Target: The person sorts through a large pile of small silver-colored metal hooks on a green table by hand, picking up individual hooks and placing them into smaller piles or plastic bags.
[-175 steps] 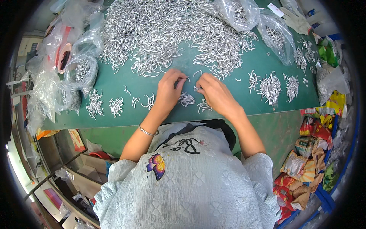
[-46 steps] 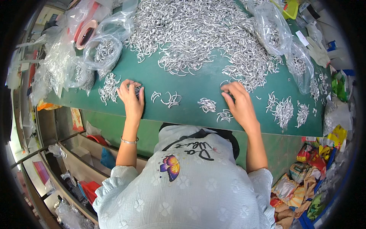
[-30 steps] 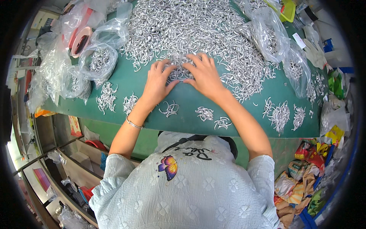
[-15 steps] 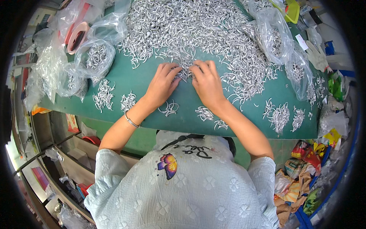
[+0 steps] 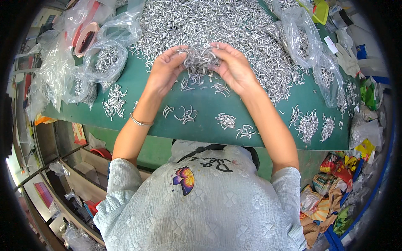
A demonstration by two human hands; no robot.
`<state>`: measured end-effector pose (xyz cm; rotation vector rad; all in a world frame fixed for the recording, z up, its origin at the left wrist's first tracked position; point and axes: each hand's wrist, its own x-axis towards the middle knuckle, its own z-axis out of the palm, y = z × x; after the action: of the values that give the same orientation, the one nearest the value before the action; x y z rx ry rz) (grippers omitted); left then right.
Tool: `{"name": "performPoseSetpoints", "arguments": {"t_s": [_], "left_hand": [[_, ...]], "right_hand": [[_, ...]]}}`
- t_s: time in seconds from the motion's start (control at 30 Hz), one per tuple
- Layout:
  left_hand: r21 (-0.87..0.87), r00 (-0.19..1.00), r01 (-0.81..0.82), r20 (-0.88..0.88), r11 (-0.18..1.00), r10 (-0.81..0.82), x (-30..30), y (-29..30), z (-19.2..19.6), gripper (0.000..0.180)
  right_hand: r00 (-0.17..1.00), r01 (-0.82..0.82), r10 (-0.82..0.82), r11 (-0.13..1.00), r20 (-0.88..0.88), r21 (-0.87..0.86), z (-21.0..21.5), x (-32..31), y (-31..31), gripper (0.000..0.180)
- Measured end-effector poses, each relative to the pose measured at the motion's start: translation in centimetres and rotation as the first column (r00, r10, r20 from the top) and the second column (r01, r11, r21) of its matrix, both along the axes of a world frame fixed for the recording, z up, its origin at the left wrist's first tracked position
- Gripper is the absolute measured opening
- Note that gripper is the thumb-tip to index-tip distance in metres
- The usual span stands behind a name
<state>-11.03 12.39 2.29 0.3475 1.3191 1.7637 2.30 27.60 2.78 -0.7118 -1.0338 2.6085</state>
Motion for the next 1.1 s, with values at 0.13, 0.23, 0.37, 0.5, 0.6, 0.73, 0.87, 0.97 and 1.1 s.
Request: {"name": "performPoseSetpoints", "arguments": {"t_s": [0.13,0.23,0.37,0.5,0.6,0.73,0.87,0.97,1.1], "left_hand": [[0.047,0.998,-0.056,-0.013,0.997,0.056,-1.1,-0.6,1.9,0.034],[0.057,0.990,-0.042,-0.133,0.997,0.050,-1.8,-1.2,1.9,0.043],[0.016,0.884,-0.115,-0.454,0.993,0.110,-1.4,-1.6,1.1,0.045],[-0.274,0.408,-0.080,-0.886,0.958,-0.219,-0.1,-1.9,0.8,0.037],[-0.291,0.241,-0.049,-0.932,0.955,-0.271,1.2,-1.8,-0.9,0.028],[-0.282,0.179,-0.049,-0.946,0.958,-0.269,1.8,-1.4,-1.3,0.024],[-0.279,0.161,-0.059,-0.950,0.958,-0.267,1.4,-1.7,-2.0,0.022],[-0.252,0.290,-0.046,-0.929,0.967,-0.228,1.2,-1.9,-2.3,0.022],[-0.246,0.445,-0.074,-0.875,0.966,-0.189,1.1,-2.1,-1.5,0.019]], "right_hand": [[0.999,0.019,-0.017,0.999,-0.036,0.038,0.7,1.6,2.0,0.030],[0.999,0.010,-0.021,0.967,0.040,0.256,1.5,2.7,2.9,0.033],[0.973,-0.137,-0.047,0.671,0.226,0.729,2.8,3.5,3.2,0.032],[0.951,-0.276,-0.150,-0.024,0.270,0.961,0.8,3.4,2.1,0.039],[0.949,-0.314,-0.098,-0.179,0.301,0.932,0.5,1.9,-1.1,0.049],[0.962,-0.258,0.010,-0.287,0.273,0.922,-1.7,0.9,-1.8,0.051],[0.959,-0.271,0.010,-0.242,0.282,0.932,-1.7,1.6,-1.2,0.039],[0.977,-0.212,-0.011,-0.158,0.213,0.965,-1.8,2.7,-0.5,0.028],[0.979,-0.197,-0.047,-0.018,0.196,0.980,-1.0,4.0,0.6,0.021]]}}
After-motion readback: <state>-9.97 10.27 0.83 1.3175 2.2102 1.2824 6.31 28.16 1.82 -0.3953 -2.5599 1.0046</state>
